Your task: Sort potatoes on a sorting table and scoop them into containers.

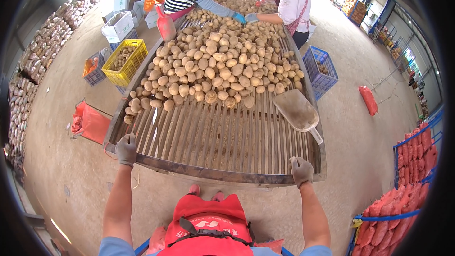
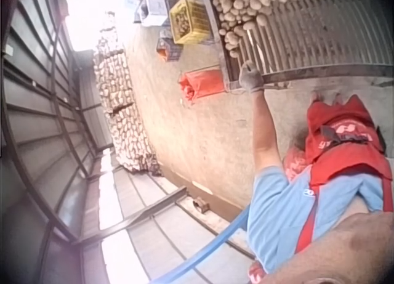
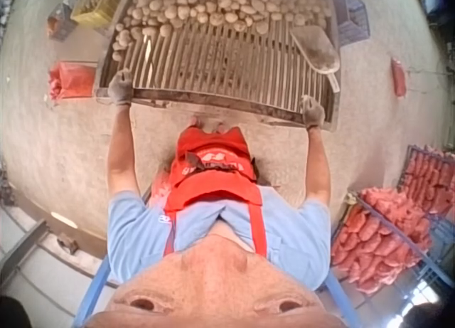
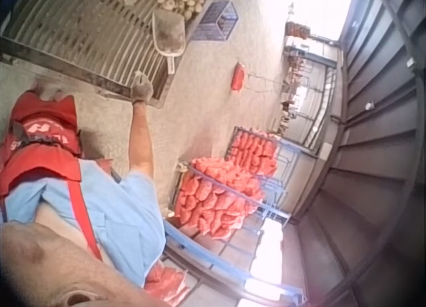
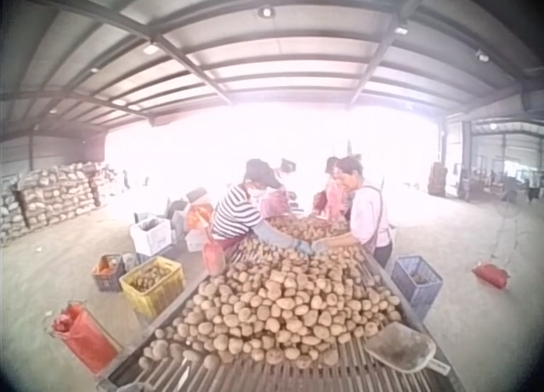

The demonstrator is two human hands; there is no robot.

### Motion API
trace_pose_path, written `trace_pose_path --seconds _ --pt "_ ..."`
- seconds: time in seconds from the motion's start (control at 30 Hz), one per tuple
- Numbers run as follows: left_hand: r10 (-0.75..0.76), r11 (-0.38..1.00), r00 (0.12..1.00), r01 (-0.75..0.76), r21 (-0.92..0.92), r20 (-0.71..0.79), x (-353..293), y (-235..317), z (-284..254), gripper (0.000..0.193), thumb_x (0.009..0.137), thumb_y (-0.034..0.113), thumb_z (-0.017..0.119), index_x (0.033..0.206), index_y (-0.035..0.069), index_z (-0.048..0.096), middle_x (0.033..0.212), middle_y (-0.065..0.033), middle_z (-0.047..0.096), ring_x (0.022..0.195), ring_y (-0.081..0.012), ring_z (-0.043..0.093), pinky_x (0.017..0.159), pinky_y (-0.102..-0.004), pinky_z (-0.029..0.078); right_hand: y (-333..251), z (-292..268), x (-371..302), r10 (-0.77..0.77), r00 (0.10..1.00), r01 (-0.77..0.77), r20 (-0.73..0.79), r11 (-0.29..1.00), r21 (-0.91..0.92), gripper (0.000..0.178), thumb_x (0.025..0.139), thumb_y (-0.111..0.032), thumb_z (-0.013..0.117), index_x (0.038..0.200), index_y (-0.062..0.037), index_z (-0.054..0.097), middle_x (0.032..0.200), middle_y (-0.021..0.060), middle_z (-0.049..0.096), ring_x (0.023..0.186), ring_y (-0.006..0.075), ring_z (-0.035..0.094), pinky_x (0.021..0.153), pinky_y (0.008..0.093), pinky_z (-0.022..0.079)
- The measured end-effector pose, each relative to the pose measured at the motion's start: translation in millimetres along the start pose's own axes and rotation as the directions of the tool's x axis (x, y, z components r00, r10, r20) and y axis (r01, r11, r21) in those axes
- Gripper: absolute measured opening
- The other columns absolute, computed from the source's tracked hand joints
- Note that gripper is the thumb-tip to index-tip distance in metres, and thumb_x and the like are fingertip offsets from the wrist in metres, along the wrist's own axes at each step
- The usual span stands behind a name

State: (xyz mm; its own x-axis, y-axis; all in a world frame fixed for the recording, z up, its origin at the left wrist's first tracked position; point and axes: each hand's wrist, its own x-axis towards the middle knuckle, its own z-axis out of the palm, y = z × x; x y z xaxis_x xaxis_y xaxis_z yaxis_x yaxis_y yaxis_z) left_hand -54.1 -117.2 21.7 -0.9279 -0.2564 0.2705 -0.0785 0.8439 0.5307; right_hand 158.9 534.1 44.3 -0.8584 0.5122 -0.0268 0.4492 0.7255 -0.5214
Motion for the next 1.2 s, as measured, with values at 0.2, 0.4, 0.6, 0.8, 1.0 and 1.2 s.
trace_pose_path --seconds 0.2,0.4,0.6,0.8,1.0,1.2 --pt "-0.010 1.000 1.000 0.010 -0.021 -0.005 1 1 0 0.042 0.106 0.038 0.057 0.086 0.007 0.076 0.087 -0.0219 0.074 0.085 -0.0464 0.071 0.075 -0.0566 0.053 4 1 -1 0.022 1.000 -0.022 -0.002 1.000 -0.015 0.039 0.108 -0.036 0.056 0.104 -0.0090 0.084 0.089 0.0133 0.081 0.091 0.0342 0.080 0.084 0.0447 0.060" --pt "0.021 1.000 1.000 -0.021 -0.008 -0.007 -1 3 0 0.042 0.106 0.038 0.057 0.085 0.007 0.074 0.086 -0.0214 0.074 0.083 -0.0456 0.071 0.075 -0.0564 0.052 15 8 1 -0.016 0.998 0.017 -0.056 1.000 0.010 0.037 0.107 -0.032 0.058 0.099 -0.0071 0.085 0.082 0.0113 0.081 0.082 0.0281 0.081 0.078 0.0409 0.060" --pt "0.026 1.000 0.999 -0.026 -0.003 -0.019 -1 4 0 0.042 0.107 0.037 0.056 0.083 0.007 0.072 0.085 -0.0205 0.073 0.083 -0.0452 0.071 0.074 -0.0558 0.052 8 5 0 0.001 0.999 0.000 -0.045 1.000 0.027 0.037 0.106 -0.031 0.057 0.100 -0.0067 0.085 0.083 0.0113 0.082 0.082 0.0280 0.081 0.078 0.0400 0.061" --pt "0.033 0.999 0.999 -0.033 -0.022 -0.014 0 3 1 0.042 0.107 0.039 0.056 0.085 0.007 0.073 0.087 -0.0209 0.074 0.084 -0.0456 0.071 0.075 -0.0563 0.052 19 10 2 -0.041 0.996 0.042 -0.073 0.999 0.003 0.036 0.107 -0.030 0.058 0.100 -0.0066 0.084 0.083 0.0114 0.082 0.082 0.0281 0.081 0.078 0.0397 0.061" --pt "0.006 1.000 1.000 -0.006 -0.004 -0.003 1 -3 4 0.042 0.107 0.039 0.057 0.085 0.007 0.073 0.087 -0.0213 0.074 0.084 -0.0456 0.072 0.075 -0.0563 0.052 17 8 1 -0.023 0.998 0.024 -0.050 1.000 0.008 0.036 0.107 -0.030 0.058 0.101 -0.0072 0.084 0.083 0.0104 0.082 0.082 0.0284 0.081 0.079 0.0404 0.060" --pt "0.015 1.000 1.000 -0.014 -0.004 0.008 1 -5 4 0.041 0.107 0.039 0.057 0.087 0.007 0.074 0.088 -0.0214 0.074 0.084 -0.0456 0.072 0.075 -0.0563 0.052 8 5 0 -0.011 0.999 0.011 -0.038 1.000 0.011 0.036 0.108 -0.031 0.058 0.102 -0.0073 0.084 0.082 0.0094 0.082 0.084 0.0283 0.081 0.080 0.0404 0.060"
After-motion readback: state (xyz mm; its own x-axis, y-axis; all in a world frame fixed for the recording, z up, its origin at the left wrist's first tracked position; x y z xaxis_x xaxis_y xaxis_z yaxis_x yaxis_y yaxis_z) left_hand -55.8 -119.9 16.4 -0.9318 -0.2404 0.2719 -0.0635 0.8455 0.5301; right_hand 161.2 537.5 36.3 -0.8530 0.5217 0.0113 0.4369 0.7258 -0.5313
